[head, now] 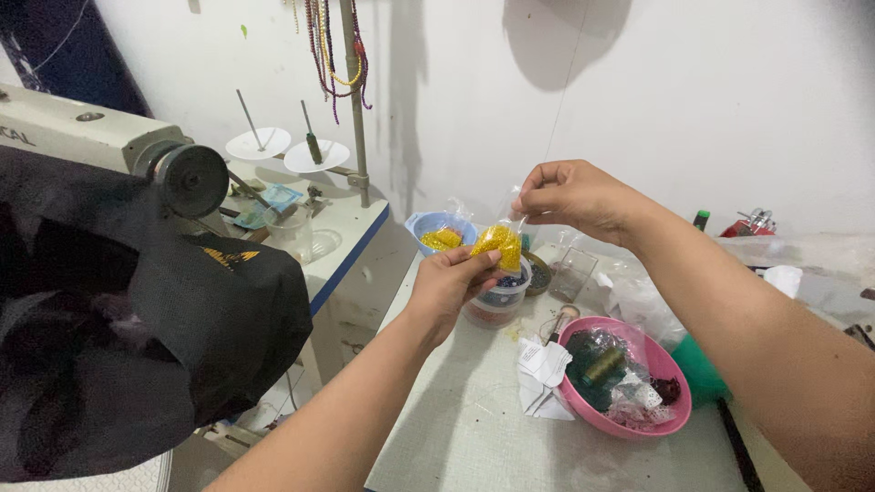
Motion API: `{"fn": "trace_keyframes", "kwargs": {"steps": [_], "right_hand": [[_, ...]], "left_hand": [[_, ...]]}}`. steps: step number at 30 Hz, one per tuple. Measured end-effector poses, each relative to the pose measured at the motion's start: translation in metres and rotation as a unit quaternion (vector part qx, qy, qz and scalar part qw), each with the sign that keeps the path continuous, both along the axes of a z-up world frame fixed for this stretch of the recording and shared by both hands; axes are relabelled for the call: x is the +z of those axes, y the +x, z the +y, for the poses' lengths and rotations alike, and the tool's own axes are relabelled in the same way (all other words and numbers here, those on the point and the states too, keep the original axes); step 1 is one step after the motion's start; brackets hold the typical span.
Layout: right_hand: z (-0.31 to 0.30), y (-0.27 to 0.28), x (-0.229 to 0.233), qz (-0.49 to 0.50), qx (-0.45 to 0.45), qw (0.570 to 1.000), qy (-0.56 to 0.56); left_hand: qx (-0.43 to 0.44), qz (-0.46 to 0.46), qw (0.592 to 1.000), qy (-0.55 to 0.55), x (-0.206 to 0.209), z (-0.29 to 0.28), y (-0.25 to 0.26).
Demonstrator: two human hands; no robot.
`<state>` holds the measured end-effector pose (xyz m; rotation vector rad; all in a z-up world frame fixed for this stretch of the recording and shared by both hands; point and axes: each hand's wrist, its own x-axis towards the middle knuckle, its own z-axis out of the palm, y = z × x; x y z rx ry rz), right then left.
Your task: The person handles small containers and plastic bags of beads on a worktable, closing a container lid and arranging items, then places the bead containers, plastic bags of beads, and a wallet into a black tote bag. They adjust the bag's contents, lift it by the handles, and hang it on a wall hook.
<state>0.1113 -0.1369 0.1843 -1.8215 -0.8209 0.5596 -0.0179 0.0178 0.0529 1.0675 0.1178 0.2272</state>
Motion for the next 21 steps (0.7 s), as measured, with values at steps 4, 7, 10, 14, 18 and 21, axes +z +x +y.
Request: {"fn": "trace_keyframes", "kwargs": {"steps": [4,7,10,14,18,21], "right_hand": [[0.004,-0.003,-0.010,0.026,0.029,0.999,-0.026],[0.013,-0.005,-0.019,0.051,0.048,0.997,-0.031],[0.023,0.002,-0.028,0.087,0.058,0.994,-0.034],[0.038,0.036,-0.047,0.188,0.004,0.982,0.012],[0.064,0.092,-0.085,0.143,-0.100,0.984,-0.029],[0.087,0.131,-0.121,0.122,-0.129,0.981,-0.073]], "left_hand": [[-0.014,0.035,0.999,-0.006,-0.002,0.001,-0.002],[-0.035,0.050,0.998,0.021,-0.005,0.003,-0.003],[-0.026,0.054,0.997,0.046,-0.011,0.009,0.002],[0.013,0.055,0.998,0.029,-0.027,0.028,0.015],[0.071,0.064,0.995,0.023,-0.049,0.055,0.022],[0.105,0.075,0.992,-0.008,-0.061,0.071,0.025]]}}
